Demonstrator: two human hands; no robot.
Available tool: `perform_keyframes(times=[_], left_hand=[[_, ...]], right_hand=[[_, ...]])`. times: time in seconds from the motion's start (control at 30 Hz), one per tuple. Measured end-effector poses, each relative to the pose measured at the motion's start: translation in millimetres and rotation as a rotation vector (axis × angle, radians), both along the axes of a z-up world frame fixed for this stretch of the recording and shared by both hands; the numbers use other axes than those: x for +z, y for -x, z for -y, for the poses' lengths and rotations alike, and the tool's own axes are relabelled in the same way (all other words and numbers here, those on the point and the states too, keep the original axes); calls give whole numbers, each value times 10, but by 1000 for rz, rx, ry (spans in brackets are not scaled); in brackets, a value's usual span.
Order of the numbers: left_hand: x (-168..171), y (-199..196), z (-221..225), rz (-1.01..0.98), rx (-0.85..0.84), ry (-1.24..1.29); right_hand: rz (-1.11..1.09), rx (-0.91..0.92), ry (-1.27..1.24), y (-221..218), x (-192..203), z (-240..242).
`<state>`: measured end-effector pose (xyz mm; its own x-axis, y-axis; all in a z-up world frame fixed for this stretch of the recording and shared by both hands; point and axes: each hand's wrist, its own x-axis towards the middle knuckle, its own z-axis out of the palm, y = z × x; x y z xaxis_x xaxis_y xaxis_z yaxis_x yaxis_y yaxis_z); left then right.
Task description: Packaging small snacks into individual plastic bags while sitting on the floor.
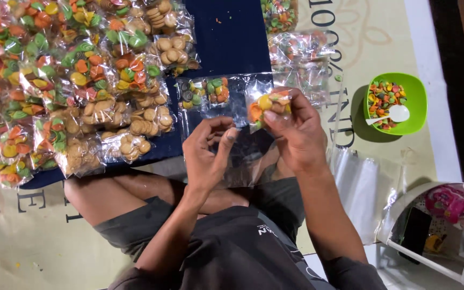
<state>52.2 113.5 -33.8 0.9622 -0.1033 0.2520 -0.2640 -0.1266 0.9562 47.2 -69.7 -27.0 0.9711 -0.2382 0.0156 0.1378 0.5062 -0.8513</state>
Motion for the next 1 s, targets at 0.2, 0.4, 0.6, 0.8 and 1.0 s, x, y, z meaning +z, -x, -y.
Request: perform_keyframes(times=[0.2,0.4,0.6,0.8,1.0], left_hand=[[113,13,118,-125,42,333],[18,-23,200,-200,-2,414],[83,-4,152,-226,11,369],[115,-25,96,-231,-31,362],[71,-25,43,-118,30,268]], right_hand=[[-48,-78,-84,124,-32,-392],[-58,-129,119,165,-184,-497],[145,-19,461,215,-177,-534],[157,115,305,230,-148,-566],[78,-88,423,188,-185,-413]])
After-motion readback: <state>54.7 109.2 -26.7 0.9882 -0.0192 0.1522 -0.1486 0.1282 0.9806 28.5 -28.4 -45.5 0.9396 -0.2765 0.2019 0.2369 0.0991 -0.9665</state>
